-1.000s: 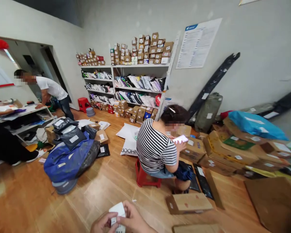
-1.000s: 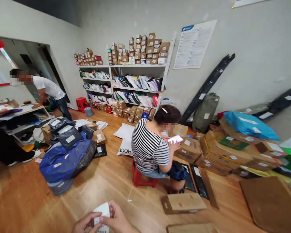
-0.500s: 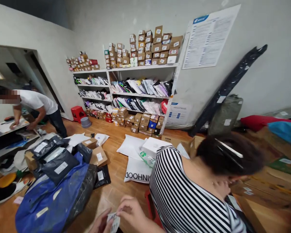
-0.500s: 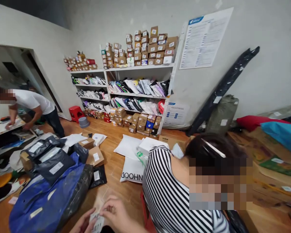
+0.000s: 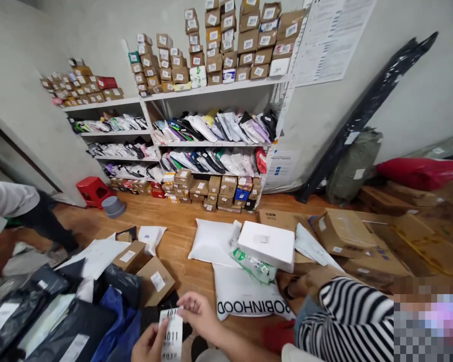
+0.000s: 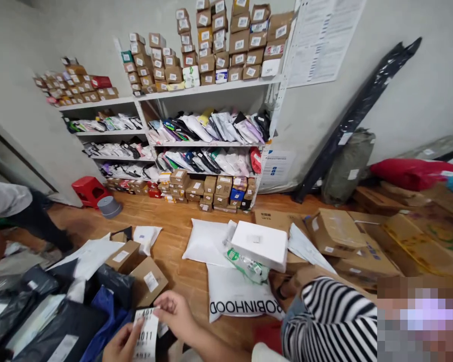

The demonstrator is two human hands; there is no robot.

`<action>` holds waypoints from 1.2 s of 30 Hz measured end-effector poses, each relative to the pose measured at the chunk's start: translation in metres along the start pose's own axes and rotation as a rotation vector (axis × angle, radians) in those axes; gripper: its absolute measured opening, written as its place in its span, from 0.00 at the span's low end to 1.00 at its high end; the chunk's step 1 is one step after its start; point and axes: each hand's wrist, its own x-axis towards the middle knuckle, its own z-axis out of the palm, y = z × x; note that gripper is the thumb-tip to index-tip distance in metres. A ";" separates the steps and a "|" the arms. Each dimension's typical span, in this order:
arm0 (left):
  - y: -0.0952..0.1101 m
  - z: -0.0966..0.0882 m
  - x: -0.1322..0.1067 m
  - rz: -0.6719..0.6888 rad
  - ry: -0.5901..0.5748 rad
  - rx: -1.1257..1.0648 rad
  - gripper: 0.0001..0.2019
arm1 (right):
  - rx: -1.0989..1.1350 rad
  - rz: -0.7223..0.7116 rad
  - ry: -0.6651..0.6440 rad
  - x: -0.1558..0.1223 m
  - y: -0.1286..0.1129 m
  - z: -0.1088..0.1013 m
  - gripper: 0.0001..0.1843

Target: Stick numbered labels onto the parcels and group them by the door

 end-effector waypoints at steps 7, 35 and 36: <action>0.072 0.061 0.173 -0.015 -0.485 -0.175 0.30 | -0.054 -0.074 0.292 0.125 -0.041 -0.062 0.27; 0.196 0.246 0.434 0.062 -0.609 -0.217 0.26 | -0.154 -0.219 0.492 0.381 -0.142 -0.192 0.22; 0.194 0.251 0.437 0.069 -0.625 -0.204 0.26 | -0.160 -0.220 0.508 0.381 -0.142 -0.195 0.22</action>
